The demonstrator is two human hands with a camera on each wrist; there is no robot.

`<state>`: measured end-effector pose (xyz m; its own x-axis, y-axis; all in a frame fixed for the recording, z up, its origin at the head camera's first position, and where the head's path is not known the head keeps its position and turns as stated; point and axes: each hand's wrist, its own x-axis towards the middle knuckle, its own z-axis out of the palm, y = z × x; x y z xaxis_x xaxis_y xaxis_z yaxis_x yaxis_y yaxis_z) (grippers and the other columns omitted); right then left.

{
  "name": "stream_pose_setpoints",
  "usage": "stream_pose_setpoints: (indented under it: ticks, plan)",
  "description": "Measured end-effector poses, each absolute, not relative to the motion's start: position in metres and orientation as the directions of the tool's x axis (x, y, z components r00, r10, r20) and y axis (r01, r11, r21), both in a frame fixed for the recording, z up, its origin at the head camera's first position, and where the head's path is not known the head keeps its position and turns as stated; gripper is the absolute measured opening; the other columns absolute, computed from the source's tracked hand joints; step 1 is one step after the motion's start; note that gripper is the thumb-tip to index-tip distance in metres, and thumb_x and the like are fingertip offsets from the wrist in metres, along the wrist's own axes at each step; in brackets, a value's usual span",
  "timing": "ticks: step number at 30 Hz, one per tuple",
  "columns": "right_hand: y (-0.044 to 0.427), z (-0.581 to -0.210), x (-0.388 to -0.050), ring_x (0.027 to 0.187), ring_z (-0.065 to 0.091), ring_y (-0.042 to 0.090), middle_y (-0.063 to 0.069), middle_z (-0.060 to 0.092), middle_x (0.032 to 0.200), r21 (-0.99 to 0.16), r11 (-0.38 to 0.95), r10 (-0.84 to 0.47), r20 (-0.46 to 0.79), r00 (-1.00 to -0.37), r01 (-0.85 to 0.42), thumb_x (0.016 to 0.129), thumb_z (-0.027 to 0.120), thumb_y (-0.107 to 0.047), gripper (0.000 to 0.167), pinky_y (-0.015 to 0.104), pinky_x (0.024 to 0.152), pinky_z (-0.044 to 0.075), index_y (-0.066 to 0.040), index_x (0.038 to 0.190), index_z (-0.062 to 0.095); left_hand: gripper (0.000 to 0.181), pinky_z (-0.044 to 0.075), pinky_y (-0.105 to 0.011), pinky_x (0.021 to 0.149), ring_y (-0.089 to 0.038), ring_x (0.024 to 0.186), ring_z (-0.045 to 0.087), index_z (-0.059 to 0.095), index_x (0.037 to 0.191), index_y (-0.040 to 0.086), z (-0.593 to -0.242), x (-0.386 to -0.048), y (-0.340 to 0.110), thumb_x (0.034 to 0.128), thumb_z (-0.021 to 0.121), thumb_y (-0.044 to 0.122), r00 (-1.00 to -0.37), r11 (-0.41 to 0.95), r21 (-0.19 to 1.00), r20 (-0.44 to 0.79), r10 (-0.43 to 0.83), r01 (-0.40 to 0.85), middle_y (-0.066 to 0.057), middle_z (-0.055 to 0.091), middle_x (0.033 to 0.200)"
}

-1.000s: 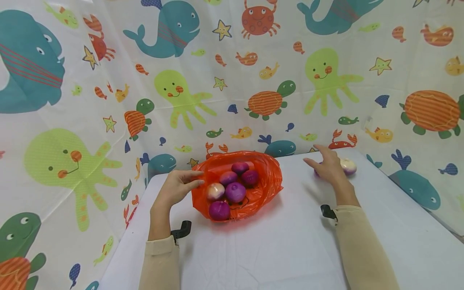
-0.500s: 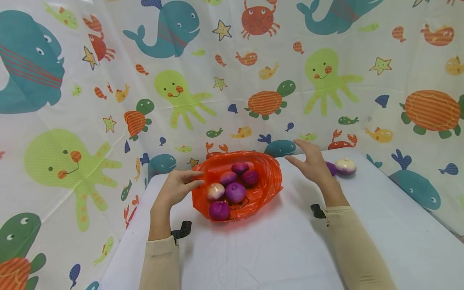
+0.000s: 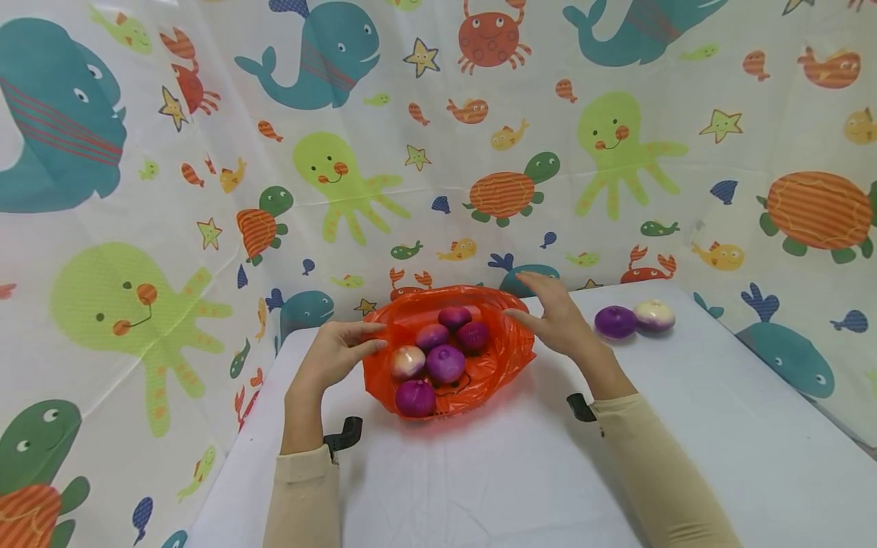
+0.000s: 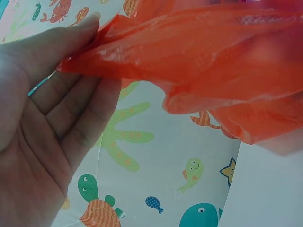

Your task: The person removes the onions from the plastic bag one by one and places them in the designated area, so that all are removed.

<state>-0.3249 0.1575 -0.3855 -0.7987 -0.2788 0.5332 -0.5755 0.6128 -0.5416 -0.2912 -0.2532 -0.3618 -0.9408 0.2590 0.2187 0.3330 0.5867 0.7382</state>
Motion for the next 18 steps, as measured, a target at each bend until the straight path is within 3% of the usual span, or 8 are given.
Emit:
stream_pose_setpoints:
  ticks: [9,18]
  plan:
    - [0.131,-0.386,-0.316,0.149,0.04,0.035,0.012,0.047,0.16,-0.563,0.571,-0.334,0.507,-0.795,-0.598,0.095,0.076,-0.039,0.072,0.064,0.117,0.04,-0.011,0.155,0.047,0.038,0.065,-0.04,0.087,-0.023,0.098,0.075,0.076,0.128,0.014,-0.361,-0.291,-0.254,0.0946,0.078,0.032,-0.941,0.59,0.736,0.218,0.259,0.333,-0.006,0.079,0.109]
    - [0.104,-0.392,-0.308,0.146,0.046,0.032,0.01,0.052,0.155,-0.54,0.462,-0.439,0.55,-0.71,-0.704,0.094,0.078,-0.031,0.069,0.059,0.116,0.044,-0.013,0.154,0.049,0.038,0.065,-0.04,0.086,-0.023,0.097,0.075,0.076,0.127,0.015,-0.362,-0.292,-0.255,0.0942,0.079,0.033,-0.939,0.594,0.73,0.223,0.26,0.338,-0.005,0.079,0.108]
